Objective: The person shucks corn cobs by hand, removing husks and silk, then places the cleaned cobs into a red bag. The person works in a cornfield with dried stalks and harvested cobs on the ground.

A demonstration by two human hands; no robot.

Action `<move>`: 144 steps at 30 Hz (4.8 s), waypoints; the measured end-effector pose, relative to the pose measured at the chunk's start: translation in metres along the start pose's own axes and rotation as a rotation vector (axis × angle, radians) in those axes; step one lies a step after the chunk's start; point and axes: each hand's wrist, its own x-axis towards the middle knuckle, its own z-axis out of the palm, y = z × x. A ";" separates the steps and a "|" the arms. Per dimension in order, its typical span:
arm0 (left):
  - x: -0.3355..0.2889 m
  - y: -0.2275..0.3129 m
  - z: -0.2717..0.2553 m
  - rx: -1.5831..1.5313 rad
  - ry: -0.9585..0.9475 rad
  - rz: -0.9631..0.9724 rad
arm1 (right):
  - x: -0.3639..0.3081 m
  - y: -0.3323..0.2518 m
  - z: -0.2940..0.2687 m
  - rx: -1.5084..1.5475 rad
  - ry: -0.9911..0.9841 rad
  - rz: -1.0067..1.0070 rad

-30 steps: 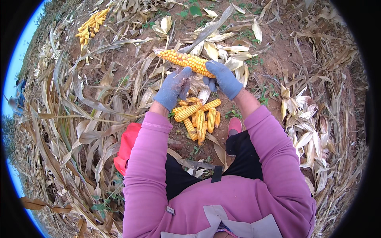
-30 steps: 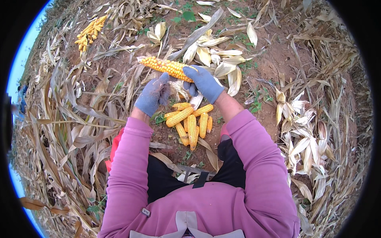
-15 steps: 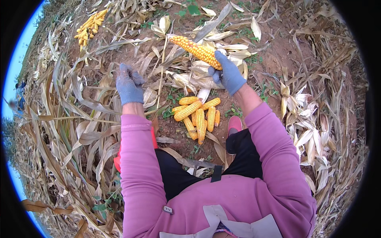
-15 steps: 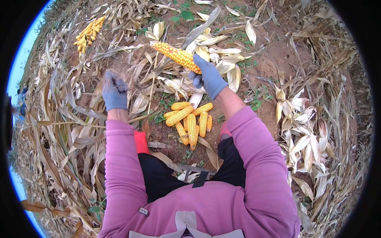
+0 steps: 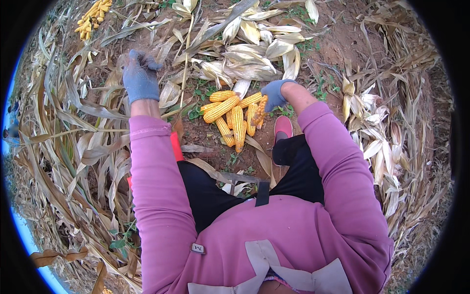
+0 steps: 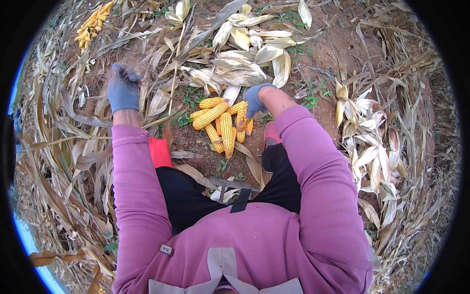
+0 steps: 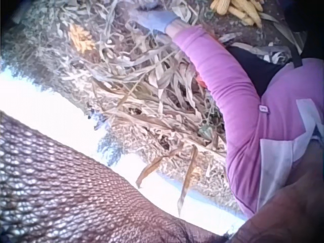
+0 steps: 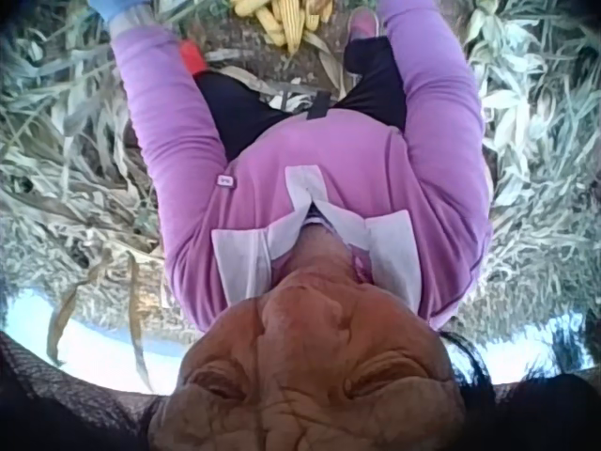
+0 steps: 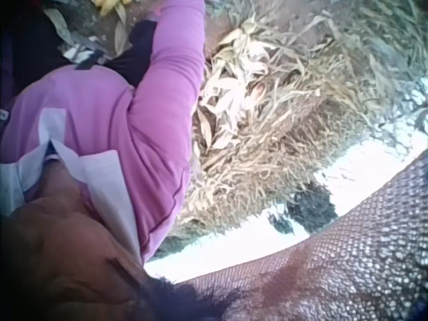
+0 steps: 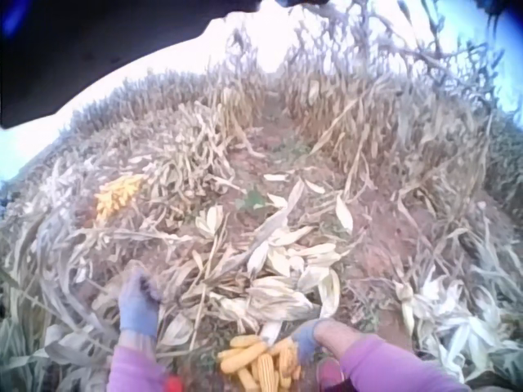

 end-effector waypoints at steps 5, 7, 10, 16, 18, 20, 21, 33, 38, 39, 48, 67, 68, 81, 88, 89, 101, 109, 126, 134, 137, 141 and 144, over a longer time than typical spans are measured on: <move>-0.003 0.000 0.005 0.019 -0.048 -0.020 | 0.044 -0.003 0.038 0.020 -0.210 0.105; -0.006 -0.003 0.007 0.037 -0.034 0.019 | 0.048 -0.005 0.041 -0.091 0.000 0.036; -0.004 -0.009 0.006 0.046 -0.079 -0.015 | 0.044 -0.003 0.026 -0.055 0.306 0.051; -0.013 -0.025 0.022 0.082 -0.173 -0.263 | -0.005 -0.018 -0.015 0.240 0.809 -0.120; -0.028 -0.037 0.039 0.151 -0.250 -0.290 | -0.016 -0.022 -0.023 0.363 0.920 -0.244; -0.036 -0.043 0.048 0.151 -0.311 -0.395 | -0.027 -0.035 -0.030 0.521 1.070 -0.402; -0.043 -0.045 0.057 0.193 -0.319 -0.424 | -0.030 -0.037 -0.030 0.573 1.190 -0.457; -0.074 -0.071 0.080 0.183 -0.479 -0.468 | -0.053 -0.077 -0.022 0.377 1.277 -0.400; -0.085 -0.063 0.099 0.098 -0.539 -0.555 | -0.049 -0.063 -0.030 0.451 1.263 -0.304; -0.083 -0.056 0.098 0.097 -0.526 -0.608 | -0.042 -0.055 -0.031 0.543 1.374 -0.376; -0.054 -0.038 0.071 -0.138 -0.346 -0.486 | -0.056 -0.020 -0.039 0.987 0.762 -0.461; -0.056 -0.041 0.077 -0.118 -0.395 -0.439 | -0.052 -0.041 -0.041 1.115 0.700 -0.626; -0.053 -0.044 0.071 -0.058 -0.368 -0.449 | -0.057 -0.037 -0.044 1.110 0.748 -0.609; -0.047 -0.084 0.049 0.806 -0.350 0.123 | -0.087 -0.079 -0.036 1.003 0.769 -0.677; -0.073 -0.065 0.082 1.184 -0.255 0.322 | -0.069 -0.097 -0.024 1.013 0.953 -0.768; -0.073 -0.062 0.083 1.098 -0.277 0.279 | -0.078 -0.095 -0.027 1.093 0.842 -0.726; -0.050 -0.046 0.070 0.479 -0.169 -0.356 | -0.062 -0.020 -0.049 1.200 1.061 -0.442; -0.078 -0.034 0.104 0.755 -0.443 -0.208 | -0.043 -0.043 -0.037 0.466 1.436 -0.461; -0.030 -0.037 0.040 0.641 -0.149 -0.174 | -0.064 -0.031 -0.041 0.562 1.202 -0.434; 0.021 -0.032 -0.086 1.460 0.120 0.073 | -0.061 0.005 -0.046 0.759 1.245 -0.348; 0.030 -0.039 -0.147 1.274 0.122 -0.066 | -0.055 -0.007 -0.050 0.646 1.209 -0.430; 0.042 -0.032 -0.148 1.189 0.071 -0.142 | -0.058 -0.008 -0.049 0.683 1.141 -0.438; 0.043 -0.026 -0.126 1.140 0.217 -0.135 | -0.065 -0.011 -0.048 0.857 1.078 -0.465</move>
